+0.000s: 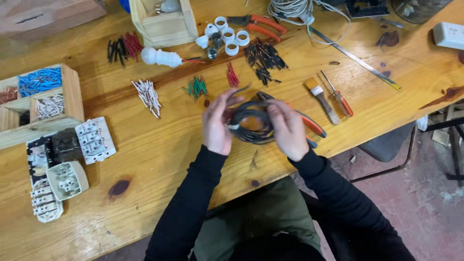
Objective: The person cuts a length of black electrical wire from a coil, strips the insulation from both ends using pliers, and twists the exposed copper strands. The prepared wire is placed on the table among other pre-stripped wires.
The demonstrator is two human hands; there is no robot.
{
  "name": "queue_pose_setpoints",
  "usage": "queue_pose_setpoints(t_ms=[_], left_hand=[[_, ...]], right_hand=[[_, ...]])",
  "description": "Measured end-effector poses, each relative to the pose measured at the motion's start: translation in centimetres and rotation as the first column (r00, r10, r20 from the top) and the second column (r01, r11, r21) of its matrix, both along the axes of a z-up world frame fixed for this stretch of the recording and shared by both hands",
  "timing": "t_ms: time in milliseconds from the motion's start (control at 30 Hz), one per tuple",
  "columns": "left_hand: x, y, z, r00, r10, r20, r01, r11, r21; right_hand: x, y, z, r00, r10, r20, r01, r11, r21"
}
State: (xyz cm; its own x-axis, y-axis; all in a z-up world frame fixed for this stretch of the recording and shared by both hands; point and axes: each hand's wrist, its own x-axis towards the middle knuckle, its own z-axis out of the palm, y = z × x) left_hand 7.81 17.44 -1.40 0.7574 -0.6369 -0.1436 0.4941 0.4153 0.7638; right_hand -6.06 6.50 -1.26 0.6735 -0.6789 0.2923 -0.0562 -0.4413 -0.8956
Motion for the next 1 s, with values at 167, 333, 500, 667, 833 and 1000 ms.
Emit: queue_pose_setpoints(t_ms=[167, 333, 500, 667, 833, 1000], left_hand=[[-0.2, 0.3, -1.1, 0.983, -0.138, 0.121, 0.146, 0.988, -0.058], [0.8, 0.6, -3.3, 0.974, -0.165, 0.158, 0.150, 0.983, 0.101], [1.6, 1.5, -4.7, 0.853, -0.152, 0.500, 0.018, 0.964, 0.264], [1.4, 2.5, -2.2, 0.751, -0.062, 0.657, -0.107, 0.971, 0.214], [1.0, 2.7, -0.9, 0.751, -0.021, 0.660, -0.082, 0.989, 0.125], [0.8, 3.0, 0.1, 0.744, -0.082, 0.663, -0.019, 0.989, 0.143]], right_hand=[[0.8, 3.2, 1.7, 0.987, -0.089, 0.133, 0.046, 0.954, 0.297], [-0.1, 3.9, -0.7, 0.985, 0.053, 0.167, -0.114, 0.916, 0.384], [-0.3, 6.4, 1.5, 0.995, 0.026, -0.095, -0.006, 0.979, 0.205], [-2.2, 1.8, 1.0, 0.998, 0.030, -0.050, -0.039, 0.980, -0.193], [-4.5, -2.0, 1.9, 0.972, -0.203, -0.117, 0.093, 0.794, -0.601], [-5.8, -2.1, 0.8, 0.765, -0.316, -0.561, -0.025, 0.855, -0.517]])
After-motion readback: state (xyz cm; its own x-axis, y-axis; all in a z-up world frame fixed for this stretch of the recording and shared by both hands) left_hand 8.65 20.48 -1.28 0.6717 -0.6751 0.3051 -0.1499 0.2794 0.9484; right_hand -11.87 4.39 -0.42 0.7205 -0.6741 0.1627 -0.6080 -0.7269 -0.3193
